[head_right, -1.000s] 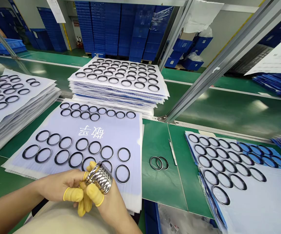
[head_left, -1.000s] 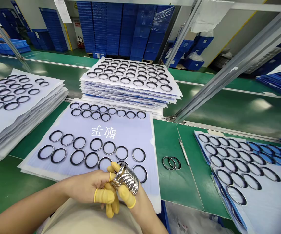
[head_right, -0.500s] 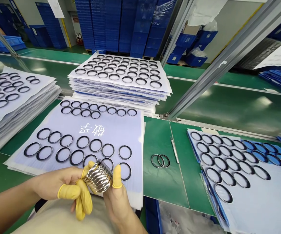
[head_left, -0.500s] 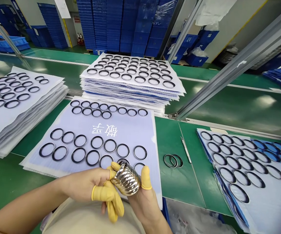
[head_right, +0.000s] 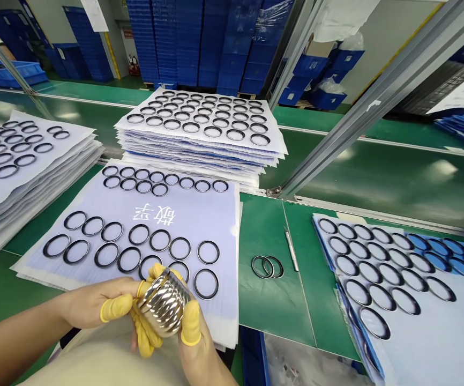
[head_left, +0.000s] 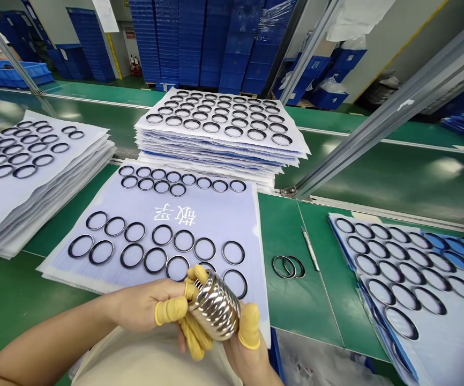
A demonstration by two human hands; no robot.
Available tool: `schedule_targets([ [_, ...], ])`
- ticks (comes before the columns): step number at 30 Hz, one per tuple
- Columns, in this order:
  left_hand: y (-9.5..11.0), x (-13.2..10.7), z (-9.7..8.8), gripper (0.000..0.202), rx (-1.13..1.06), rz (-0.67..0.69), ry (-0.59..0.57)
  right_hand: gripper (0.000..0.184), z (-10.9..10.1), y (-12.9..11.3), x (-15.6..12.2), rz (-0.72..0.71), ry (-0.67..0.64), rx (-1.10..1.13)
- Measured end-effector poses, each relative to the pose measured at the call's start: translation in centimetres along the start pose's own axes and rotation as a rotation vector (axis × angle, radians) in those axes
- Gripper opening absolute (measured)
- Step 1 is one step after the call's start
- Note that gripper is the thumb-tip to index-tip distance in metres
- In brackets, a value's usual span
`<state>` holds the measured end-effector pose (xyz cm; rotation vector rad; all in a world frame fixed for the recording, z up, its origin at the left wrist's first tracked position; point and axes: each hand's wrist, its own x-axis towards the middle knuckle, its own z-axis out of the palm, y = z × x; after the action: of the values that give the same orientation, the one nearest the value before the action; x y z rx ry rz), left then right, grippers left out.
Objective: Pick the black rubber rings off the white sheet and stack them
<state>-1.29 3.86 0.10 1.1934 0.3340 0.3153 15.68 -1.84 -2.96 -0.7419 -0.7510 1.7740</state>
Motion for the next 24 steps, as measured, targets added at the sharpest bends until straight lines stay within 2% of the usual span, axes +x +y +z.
schedule_targets([
  [6,-0.53,0.10,-0.16,0.071,-0.007,-0.010,0.020,0.080,0.60,-0.41,0.09,-0.011,-0.058,-0.005],
  [11,-0.48,0.14,0.02,0.067,-0.042,-0.025,0.024,0.076,0.14,-0.14,-0.08,0.004,-0.006,-0.021],
  [17,0.18,0.22,0.27,0.066,-0.014,-0.026,0.001,0.056,-0.22,-0.18,-0.07,-0.025,0.007,-0.016],
  [24,0.05,0.15,0.45,0.064,-0.043,-0.055,0.034,0.053,-0.13,-0.57,0.22,0.193,0.133,0.157],
])
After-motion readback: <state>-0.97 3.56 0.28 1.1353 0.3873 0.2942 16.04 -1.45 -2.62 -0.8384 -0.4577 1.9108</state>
